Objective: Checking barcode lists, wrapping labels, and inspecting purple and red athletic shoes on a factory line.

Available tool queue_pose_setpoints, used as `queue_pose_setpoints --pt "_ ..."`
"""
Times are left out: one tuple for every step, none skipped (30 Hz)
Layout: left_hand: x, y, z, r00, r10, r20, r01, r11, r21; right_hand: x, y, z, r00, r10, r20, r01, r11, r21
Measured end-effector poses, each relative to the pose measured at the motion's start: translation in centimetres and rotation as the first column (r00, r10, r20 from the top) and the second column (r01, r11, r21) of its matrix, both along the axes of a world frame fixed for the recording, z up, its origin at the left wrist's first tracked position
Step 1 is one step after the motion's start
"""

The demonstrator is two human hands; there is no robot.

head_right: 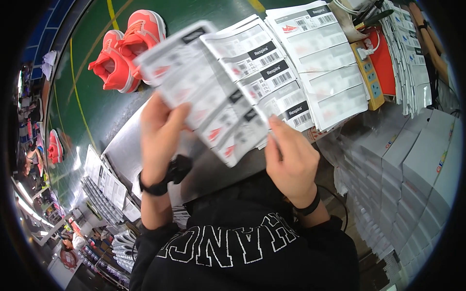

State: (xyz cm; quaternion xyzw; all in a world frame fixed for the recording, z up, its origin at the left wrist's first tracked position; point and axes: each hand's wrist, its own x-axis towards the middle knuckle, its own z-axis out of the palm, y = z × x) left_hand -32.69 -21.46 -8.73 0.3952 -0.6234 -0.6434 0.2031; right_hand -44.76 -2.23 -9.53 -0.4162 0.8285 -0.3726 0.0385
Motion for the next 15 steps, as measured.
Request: queue_pose_setpoints --pt "1.4 -0.2 1.6 0.999 0.024 -0.023 -0.026 0.996 -0.083 -0.1 -0.1 -0.2 0.994 0.098 -0.039 -0.097 0.994 0.043" --pt "3.5 -0.5 3.2 0.999 0.052 0.013 -0.050 0.986 -0.162 0.0 -0.3 0.2 0.994 0.100 -0.035 -0.098 0.995 0.033" --pt "4.4 -0.6 5.0 0.994 0.093 -0.049 -0.100 0.980 -0.174 -0.1 -0.6 1.0 0.978 0.208 0.028 -0.208 0.978 -0.002" --pt "5.4 -0.7 6.3 0.991 0.111 -0.074 -0.127 0.957 -0.261 -0.1 -1.0 1.9 0.945 0.316 0.085 -0.313 0.949 -0.045" --pt "5.9 -0.3 7.7 0.989 0.110 -0.100 -0.130 0.966 -0.224 0.0 -1.2 2.9 0.909 0.385 0.160 -0.359 0.918 -0.167" --pt "6.6 0.2 8.9 0.985 0.119 -0.121 -0.141 0.971 -0.193 0.5 -1.6 3.9 0.854 0.468 0.225 -0.397 0.868 -0.297" --pt "6.2 0.7 8.9 0.986 0.113 -0.124 -0.136 0.971 -0.196 1.5 -2.5 5.0 0.864 0.474 0.170 -0.378 0.833 -0.403" --pt "5.4 1.7 8.8 0.982 0.115 -0.151 -0.142 0.974 -0.178 2.7 -3.0 5.8 0.869 0.462 0.177 -0.361 0.837 -0.412" --pt "4.8 2.2 8.6 0.976 0.119 -0.181 -0.149 0.975 -0.164 3.5 -3.6 5.7 0.897 0.435 0.079 -0.376 0.844 -0.383" --pt "4.8 2.2 7.1 0.973 0.044 -0.227 -0.096 0.970 -0.224 4.1 -4.1 5.3 0.912 0.410 -0.021 -0.390 0.849 -0.356" --pt "4.4 2.4 6.9 0.971 0.032 -0.236 -0.057 0.993 -0.099 4.5 -4.2 5.0 0.945 0.320 -0.068 -0.324 0.890 -0.320" --pt "3.7 2.7 6.9 0.969 0.029 -0.243 -0.024 0.999 0.024 4.5 -4.2 4.7 0.943 0.325 -0.078 -0.332 0.884 -0.328" --pt "3.3 2.5 6.7 0.967 0.032 -0.251 -0.030 0.999 0.014 4.2 -3.9 4.3 0.949 0.310 -0.053 -0.310 0.895 -0.321" --pt "3.0 2.2 6.1 0.971 -0.013 -0.238 0.037 0.995 0.095 3.9 -3.7 4.0 0.955 0.294 -0.028 -0.288 0.906 -0.311" --pt "2.7 2.1 5.6 0.972 -0.060 -0.228 0.103 0.978 0.180 3.7 -3.6 4.1 0.963 0.270 0.018 -0.249 0.909 -0.335"
